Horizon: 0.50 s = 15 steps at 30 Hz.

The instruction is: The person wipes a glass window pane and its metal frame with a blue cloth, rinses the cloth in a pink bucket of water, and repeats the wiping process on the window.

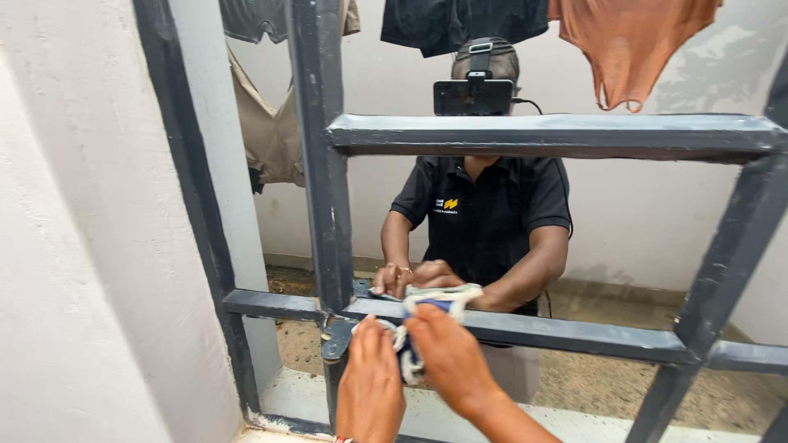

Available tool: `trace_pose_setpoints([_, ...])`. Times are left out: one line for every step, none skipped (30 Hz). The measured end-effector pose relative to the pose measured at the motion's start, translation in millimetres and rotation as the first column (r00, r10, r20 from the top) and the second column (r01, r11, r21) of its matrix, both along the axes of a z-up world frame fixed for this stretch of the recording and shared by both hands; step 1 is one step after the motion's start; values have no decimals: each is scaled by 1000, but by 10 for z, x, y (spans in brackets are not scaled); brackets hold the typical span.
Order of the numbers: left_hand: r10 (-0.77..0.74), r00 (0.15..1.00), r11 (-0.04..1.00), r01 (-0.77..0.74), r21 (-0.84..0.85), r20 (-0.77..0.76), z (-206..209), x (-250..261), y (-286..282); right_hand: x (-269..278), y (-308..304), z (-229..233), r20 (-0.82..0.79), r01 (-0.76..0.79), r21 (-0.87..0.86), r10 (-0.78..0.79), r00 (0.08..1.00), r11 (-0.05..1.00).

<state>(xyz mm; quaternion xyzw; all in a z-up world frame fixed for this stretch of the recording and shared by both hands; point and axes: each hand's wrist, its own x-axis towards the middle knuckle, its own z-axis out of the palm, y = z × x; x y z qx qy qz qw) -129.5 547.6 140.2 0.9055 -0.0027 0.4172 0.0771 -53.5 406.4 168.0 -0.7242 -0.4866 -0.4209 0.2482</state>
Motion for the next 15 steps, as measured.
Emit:
trace_pose_setpoints([20, 999, 999, -23, -45, -49, 19, -32, 63, -6, 192, 63, 81, -48, -45, 51, 995, 998])
trace_pose_setpoints([39, 994, 995, -48, -89, -99, 36, -65, 113, -5, 343, 136, 158, -92, -93, 106, 982, 991])
trace_pose_setpoints([45, 987, 988, -66, -136, -153, 39, -86, 114, -3, 384, 200, 135, -130, -145, 150, 980, 981])
trace_pose_setpoints([58, 992, 985, -74, -154, -108, 49, -86, 105, 4, 397, 263, 108, -169, -195, 192, 975, 966])
trace_pose_setpoints([68, 995, 981, -79, -176, -67, 48, -81, 69, -5, 368, 306, 75, -205, -246, 229, 970, 947])
trace_pose_setpoints([79, 997, 977, -83, -198, -27, 46, -79, 31, -15, 327, 345, 145, -172, -250, 212, 966, 953])
trace_pose_setpoints([63, 998, 979, -58, -197, 20, 53, -76, 7, -22, 269, 384, 217, -134, -250, 190, 957, 959])
trace_pose_setpoints([46, 997, 980, -32, -196, 67, 59, -75, -9, -42, 196, 402, 287, -97, -249, 169, 943, 964])
trace_pose_setpoints([23, 993, 981, 0, -192, 116, 60, -62, -39, -59, 100, 400, 298, -34, -239, 106, 949, 970])
trace_pose_setpoints([19, 991, 981, 8, -193, 134, 55, -59, -69, -67, -2, 388, 308, 29, -229, 44, 951, 973])
trace_pose_setpoints([14, 987, 980, 18, -197, 158, 57, -40, -107, -47, -126, 389, 322, 95, -220, -19, 946, 971])
trace_pose_setpoints([9, 983, 979, 28, -201, 181, 56, -8, -166, -27, -280, 378, 319, 100, -211, -29, 947, 972])
trace_pose_setpoints([-14, 990, 969, 49, -241, 143, 49, 34, -242, -7, -457, 352, 317, 103, -202, -35, 948, 974])
trace_pose_setpoints([-40, 994, 958, 68, -280, 105, 38, 78, -326, 24, -644, 328, 315, 106, -192, -41, 948, 976])
trace_pose_setpoints([-65, 996, 946, 83, -314, 66, 30, 119, -408, 66, -827, 311, 307, 116, -186, -55, 950, 976])
